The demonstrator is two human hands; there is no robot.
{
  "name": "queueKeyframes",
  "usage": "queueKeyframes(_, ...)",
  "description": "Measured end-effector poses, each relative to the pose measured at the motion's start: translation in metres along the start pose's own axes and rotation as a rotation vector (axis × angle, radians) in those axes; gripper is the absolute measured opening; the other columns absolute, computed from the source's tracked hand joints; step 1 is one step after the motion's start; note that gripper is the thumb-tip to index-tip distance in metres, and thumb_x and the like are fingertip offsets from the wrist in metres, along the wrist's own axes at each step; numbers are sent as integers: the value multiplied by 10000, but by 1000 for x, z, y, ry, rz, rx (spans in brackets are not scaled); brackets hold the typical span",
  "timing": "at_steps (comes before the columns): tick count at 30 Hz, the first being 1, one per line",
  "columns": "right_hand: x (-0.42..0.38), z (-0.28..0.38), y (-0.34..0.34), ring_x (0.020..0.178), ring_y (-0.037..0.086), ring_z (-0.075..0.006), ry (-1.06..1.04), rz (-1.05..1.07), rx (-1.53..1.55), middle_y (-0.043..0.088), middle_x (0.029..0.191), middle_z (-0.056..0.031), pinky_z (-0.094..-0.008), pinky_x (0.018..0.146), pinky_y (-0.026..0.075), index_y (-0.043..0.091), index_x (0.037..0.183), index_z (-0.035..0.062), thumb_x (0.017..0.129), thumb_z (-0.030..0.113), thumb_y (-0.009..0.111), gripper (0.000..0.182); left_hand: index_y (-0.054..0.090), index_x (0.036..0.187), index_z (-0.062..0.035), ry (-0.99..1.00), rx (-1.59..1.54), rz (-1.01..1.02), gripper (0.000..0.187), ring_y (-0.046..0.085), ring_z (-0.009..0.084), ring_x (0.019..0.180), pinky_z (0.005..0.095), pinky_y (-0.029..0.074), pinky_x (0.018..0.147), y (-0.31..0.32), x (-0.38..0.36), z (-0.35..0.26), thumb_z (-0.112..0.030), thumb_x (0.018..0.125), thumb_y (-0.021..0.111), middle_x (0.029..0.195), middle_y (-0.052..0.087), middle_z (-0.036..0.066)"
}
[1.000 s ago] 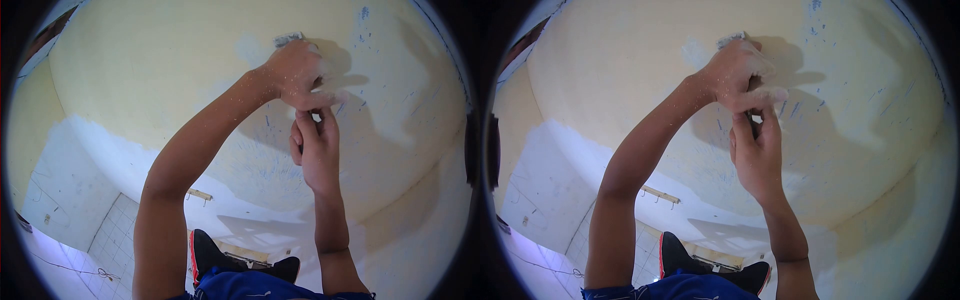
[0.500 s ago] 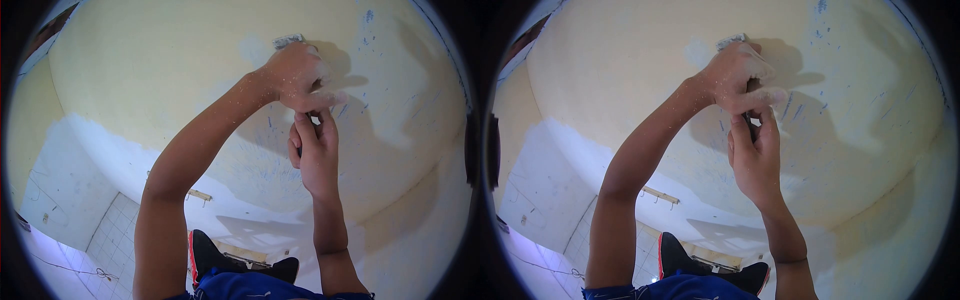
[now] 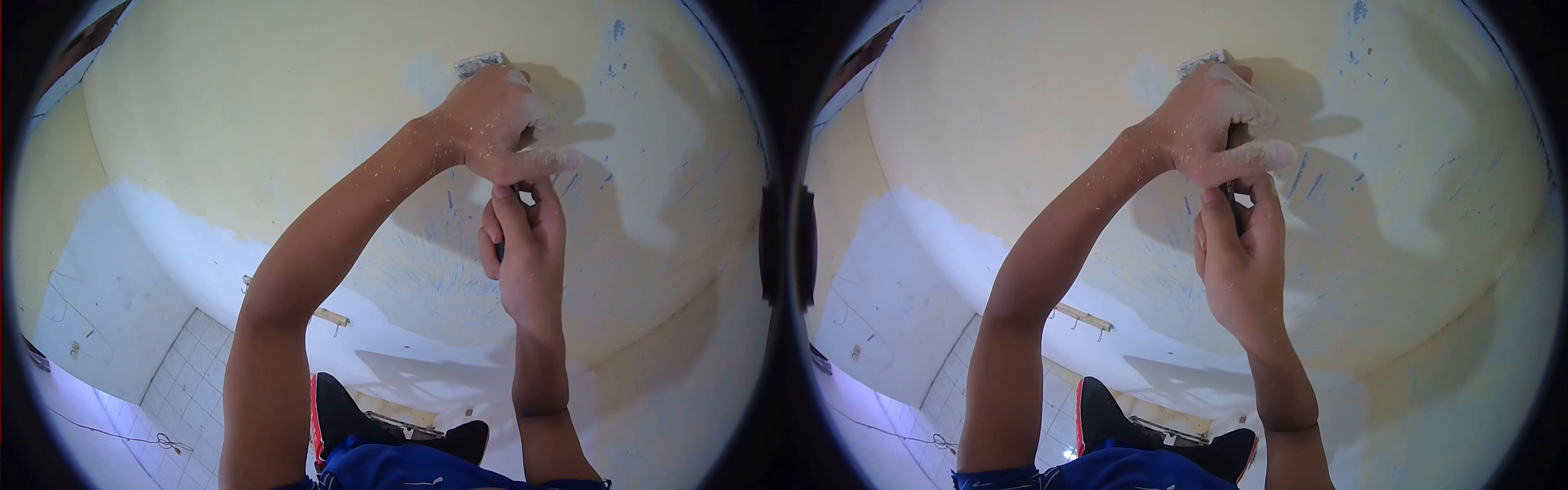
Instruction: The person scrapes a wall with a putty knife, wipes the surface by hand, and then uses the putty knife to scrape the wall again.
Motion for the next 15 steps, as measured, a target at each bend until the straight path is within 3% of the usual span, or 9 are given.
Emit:
queueKeyframes(2,-8,-7,0,453,347,-7,-13,-1,-3,427,604,43,-181,413,268,460,1104,43,1030,142,513,135,389,496,-84,128,-33,-80,522,332,275,448,369,341,545,7,-8,-4,-406,776,689,446,364,66)
queueKeyframes(8,-8,-6,-3,460,347,-8,31,-19,-2,429,608,47,-187,417,277,467,1128,51,1027,131,506,135,378,494,-99,152,-36,-29,513,325,292,468,377,340,546,13,-10,-3,-403,767,688,448,373,68)
queueKeyframes(12,4,3,5,470,350,-1,-25,-13,-33,439,620,45,-183,422,285,469,1126,50,1025,133,509,136,376,493,-102,115,17,-65,518,319,290,474,377,335,541,-3,-1,1,-416,759,691,445,366,65)
queueKeyframes(15,1,-5,3,471,354,-2,-42,-15,-14,445,630,41,-182,423,287,465,1110,51,1024,135,515,130,379,494,-98,26,12,19,523,320,294,479,382,331,534,0,-4,0,-428,757,690,443,363,71)
Point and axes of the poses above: each hand's wrist, its own x-axis towards the middle knuckle, its own y-axis out of the palm, z = x × y, the point moved 3 cm from there along x, towards the middle knuckle
